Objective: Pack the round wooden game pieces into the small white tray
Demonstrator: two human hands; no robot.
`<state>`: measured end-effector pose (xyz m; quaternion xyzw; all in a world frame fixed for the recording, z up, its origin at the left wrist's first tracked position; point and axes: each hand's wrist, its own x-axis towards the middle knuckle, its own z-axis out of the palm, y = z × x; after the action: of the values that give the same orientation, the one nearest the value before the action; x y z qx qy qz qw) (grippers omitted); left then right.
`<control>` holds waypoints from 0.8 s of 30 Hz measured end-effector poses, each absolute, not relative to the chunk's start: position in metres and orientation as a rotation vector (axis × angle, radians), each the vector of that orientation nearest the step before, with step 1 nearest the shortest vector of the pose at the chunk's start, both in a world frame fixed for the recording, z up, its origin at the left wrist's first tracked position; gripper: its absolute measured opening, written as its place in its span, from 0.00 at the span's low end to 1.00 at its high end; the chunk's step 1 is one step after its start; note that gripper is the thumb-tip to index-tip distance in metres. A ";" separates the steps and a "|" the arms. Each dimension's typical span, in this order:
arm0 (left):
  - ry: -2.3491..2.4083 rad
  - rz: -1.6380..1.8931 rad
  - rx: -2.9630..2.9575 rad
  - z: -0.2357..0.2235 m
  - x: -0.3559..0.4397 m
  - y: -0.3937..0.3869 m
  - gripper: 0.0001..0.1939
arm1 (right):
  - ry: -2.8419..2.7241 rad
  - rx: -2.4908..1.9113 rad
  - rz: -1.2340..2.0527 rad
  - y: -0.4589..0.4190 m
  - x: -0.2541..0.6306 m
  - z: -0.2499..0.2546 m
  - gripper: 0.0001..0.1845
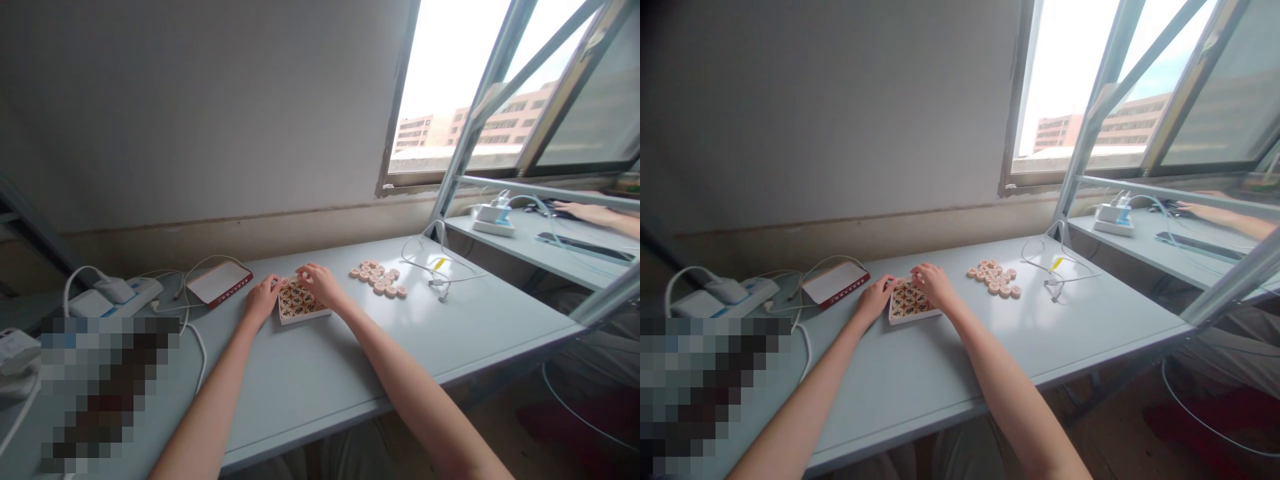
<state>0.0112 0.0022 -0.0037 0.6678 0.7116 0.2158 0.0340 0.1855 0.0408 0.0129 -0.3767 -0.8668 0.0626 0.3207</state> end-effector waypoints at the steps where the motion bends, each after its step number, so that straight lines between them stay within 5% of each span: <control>1: 2.188 0.666 2.060 -0.004 0.011 0.002 0.17 | -2.293 -0.972 0.162 0.039 0.183 0.012 0.11; 14: 2.178 0.691 2.054 -0.007 0.009 0.005 0.15 | -2.268 -0.842 0.346 0.040 0.181 0.007 0.08; 24: 2.157 0.716 2.032 -0.006 0.009 0.004 0.16 | -2.360 -0.965 0.164 0.038 0.179 0.009 0.08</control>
<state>0.0094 0.0044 -0.0064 0.6659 0.7067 0.2345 0.0463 0.1794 0.0377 0.0095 -0.3616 -0.8842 0.0616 0.2892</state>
